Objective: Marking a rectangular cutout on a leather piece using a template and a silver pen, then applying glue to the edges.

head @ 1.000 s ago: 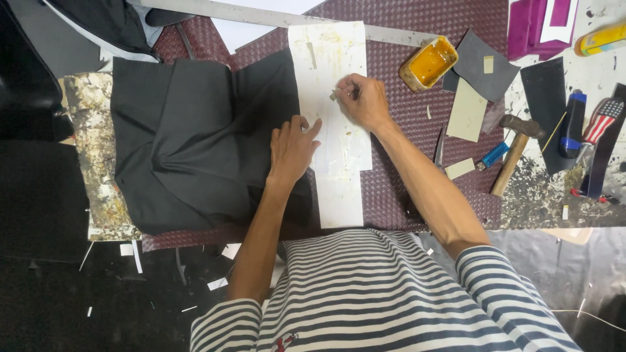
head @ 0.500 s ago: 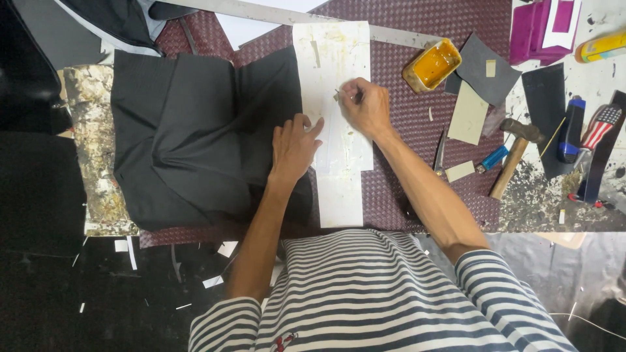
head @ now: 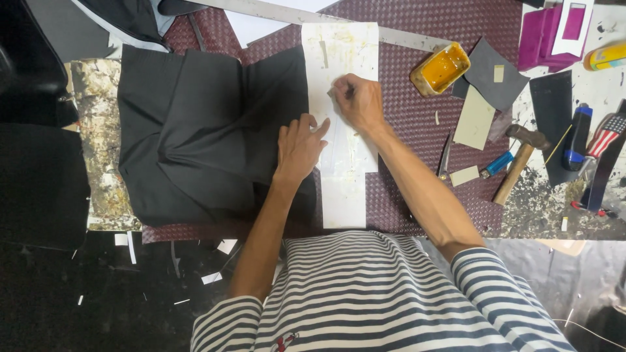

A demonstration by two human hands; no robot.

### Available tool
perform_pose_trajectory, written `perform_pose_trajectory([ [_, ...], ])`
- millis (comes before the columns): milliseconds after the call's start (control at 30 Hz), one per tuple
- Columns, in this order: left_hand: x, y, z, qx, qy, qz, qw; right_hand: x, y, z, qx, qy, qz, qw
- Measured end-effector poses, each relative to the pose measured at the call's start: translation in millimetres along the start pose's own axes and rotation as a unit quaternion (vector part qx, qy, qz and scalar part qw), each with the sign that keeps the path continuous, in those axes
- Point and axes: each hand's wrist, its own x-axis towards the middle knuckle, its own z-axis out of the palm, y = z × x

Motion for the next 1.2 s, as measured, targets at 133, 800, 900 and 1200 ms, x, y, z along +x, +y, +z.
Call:
perform_pose_trajectory([
  [133, 0.3, -0.9, 2.0, 0.014, -0.003, 0.001, 1.0, 0.7, 2.5, -9.9, -0.003, -0.022, -0.016, 1.0],
  [800, 1.1, -3.8, 7.7, 0.009, -0.018, 0.004, 1.0, -5.6, 8.6, -31.6, 0.018, -0.108, -0.064, 0.992],
  [900, 1.8, -2.5, 4.3, 0.009, -0.012, 0.006, 1.0, -11.3, 9.8, -33.6, 0.02, -0.113, -0.074, 0.991],
  [1200, 1.2, -1.6, -1.3, -0.009, -0.014, 0.004, 1.0, -44.3, -14.9, -33.4, 0.015, -0.112, -0.097, 0.989],
])
